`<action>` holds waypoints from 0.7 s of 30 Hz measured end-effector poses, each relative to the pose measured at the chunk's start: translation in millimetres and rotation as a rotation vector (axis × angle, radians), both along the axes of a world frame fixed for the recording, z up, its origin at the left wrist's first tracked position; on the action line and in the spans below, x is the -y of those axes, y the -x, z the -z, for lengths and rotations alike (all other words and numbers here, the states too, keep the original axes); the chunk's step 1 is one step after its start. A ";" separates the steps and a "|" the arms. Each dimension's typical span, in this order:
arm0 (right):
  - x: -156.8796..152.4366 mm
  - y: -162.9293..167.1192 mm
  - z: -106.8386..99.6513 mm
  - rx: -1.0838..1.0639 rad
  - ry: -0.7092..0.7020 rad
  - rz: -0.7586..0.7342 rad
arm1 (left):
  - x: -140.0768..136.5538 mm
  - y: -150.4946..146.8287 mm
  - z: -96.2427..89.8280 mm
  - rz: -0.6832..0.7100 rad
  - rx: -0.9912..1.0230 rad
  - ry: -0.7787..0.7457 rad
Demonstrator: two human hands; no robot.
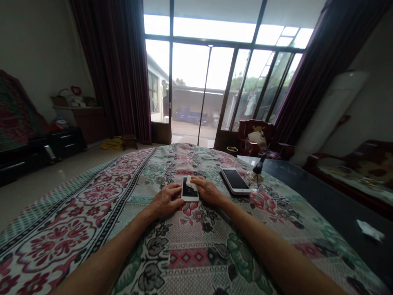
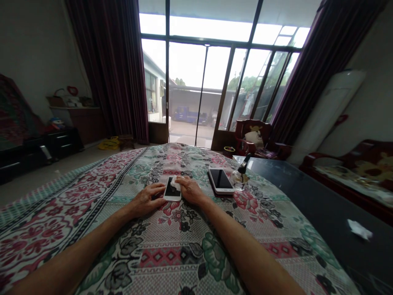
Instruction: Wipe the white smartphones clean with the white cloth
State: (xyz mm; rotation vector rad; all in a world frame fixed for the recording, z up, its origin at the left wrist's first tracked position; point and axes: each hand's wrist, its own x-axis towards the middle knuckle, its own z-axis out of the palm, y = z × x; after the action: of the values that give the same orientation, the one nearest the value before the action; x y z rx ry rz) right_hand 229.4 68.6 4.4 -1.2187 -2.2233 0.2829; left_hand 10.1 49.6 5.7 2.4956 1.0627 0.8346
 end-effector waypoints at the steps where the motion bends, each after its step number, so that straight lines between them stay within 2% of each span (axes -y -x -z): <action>1: 6.0 -0.6 -0.9 -0.006 -0.002 -0.016 | -0.5 0.1 0.4 0.005 -0.001 -0.005; 8: 48.2 -3.3 -2.7 -0.040 -0.017 -0.128 | -1.2 0.8 2.2 0.002 -0.012 -0.018; 12: 63.4 -2.3 -1.7 -0.027 -0.019 -0.136 | 0.7 1.8 1.9 -0.014 -0.044 -0.012; 17: 68.8 -0.7 -1.7 0.015 -0.053 -0.117 | 0.8 1.5 2.6 -0.049 -0.072 -0.007; 21: 60.9 1.4 -0.3 0.004 -0.071 -0.118 | 0.4 0.9 2.5 -0.049 -0.091 0.002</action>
State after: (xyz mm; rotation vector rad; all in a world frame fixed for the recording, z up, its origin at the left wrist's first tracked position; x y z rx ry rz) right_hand 228.0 7.7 4.7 -1.0543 -2.2928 0.2451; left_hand 9.2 49.2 3.2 2.5369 1.1587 0.7388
